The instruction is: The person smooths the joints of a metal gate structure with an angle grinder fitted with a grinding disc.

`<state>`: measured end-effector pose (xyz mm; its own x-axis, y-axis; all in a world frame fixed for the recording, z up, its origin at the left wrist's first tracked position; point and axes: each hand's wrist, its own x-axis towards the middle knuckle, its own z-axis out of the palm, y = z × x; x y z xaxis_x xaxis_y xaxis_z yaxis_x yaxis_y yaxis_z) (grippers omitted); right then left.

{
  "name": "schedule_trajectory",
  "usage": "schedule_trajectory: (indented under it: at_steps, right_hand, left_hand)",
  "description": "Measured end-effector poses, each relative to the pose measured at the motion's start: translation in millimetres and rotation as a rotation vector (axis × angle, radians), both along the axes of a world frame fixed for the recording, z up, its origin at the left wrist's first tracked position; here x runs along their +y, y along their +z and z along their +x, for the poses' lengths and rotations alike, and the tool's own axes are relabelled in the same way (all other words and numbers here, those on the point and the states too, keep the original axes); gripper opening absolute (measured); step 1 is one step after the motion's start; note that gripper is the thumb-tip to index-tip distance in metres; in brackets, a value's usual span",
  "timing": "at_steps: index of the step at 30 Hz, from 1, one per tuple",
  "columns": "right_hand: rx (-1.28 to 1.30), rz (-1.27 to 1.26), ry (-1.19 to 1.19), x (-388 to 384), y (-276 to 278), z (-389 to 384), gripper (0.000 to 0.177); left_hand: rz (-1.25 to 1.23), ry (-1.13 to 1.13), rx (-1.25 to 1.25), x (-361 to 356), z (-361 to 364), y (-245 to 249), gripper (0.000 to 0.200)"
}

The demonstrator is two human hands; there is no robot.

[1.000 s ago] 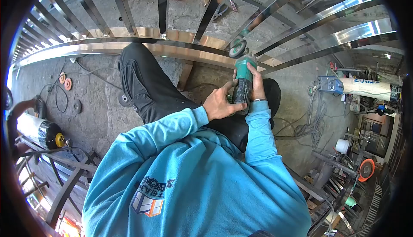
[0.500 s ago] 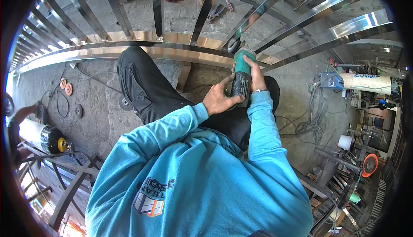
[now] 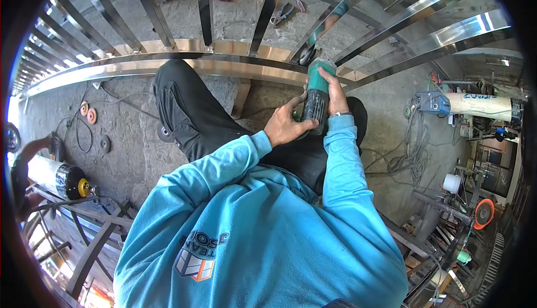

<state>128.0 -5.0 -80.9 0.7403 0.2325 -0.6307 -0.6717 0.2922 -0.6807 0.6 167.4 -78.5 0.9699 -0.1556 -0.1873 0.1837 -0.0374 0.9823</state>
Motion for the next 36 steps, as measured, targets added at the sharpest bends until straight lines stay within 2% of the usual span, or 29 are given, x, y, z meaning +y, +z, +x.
schedule_trajectory:
  at_steps: [8, 11, 17, 19, 27, 29, 32, 36]
  right_hand:
    - [-0.033, -0.011, -0.073, -2, 2, -6, 0.046]
    - [-0.027, 0.006, -0.04, 1, 1, -3, 0.047]
    - [0.009, 0.008, -0.028, 0, 2, -13, 0.044]
    - [0.011, 0.031, -0.068, -6, 4, -23, 0.043]
    - [0.018, 0.075, -0.107, 0, 6, -34, 0.042]
    - [0.01, 0.079, -0.098, 9, 9, -35, 0.043]
    - [0.025, 0.129, -0.126, 20, 3, -38, 0.043]
    - [0.013, 0.185, -0.168, 27, -3, -45, 0.041]
  left_hand:
    - [0.051, -0.079, 0.079, 2, 5, 0, 0.088]
    - [0.065, 0.017, -0.054, -3, 1, -9, 0.09]
    - [0.054, -0.082, 0.085, 5, -5, 9, 0.093]
    - [0.077, -0.047, -0.039, 0, -8, 7, 0.093]
    - [0.085, -0.135, 0.072, 10, -10, 16, 0.099]
    - [0.089, -0.037, -0.05, 14, -12, 13, 0.094]
    - [0.106, -0.084, 0.024, 29, -11, 26, 0.093]
    - [0.12, -0.072, -0.043, 38, -9, 16, 0.09]
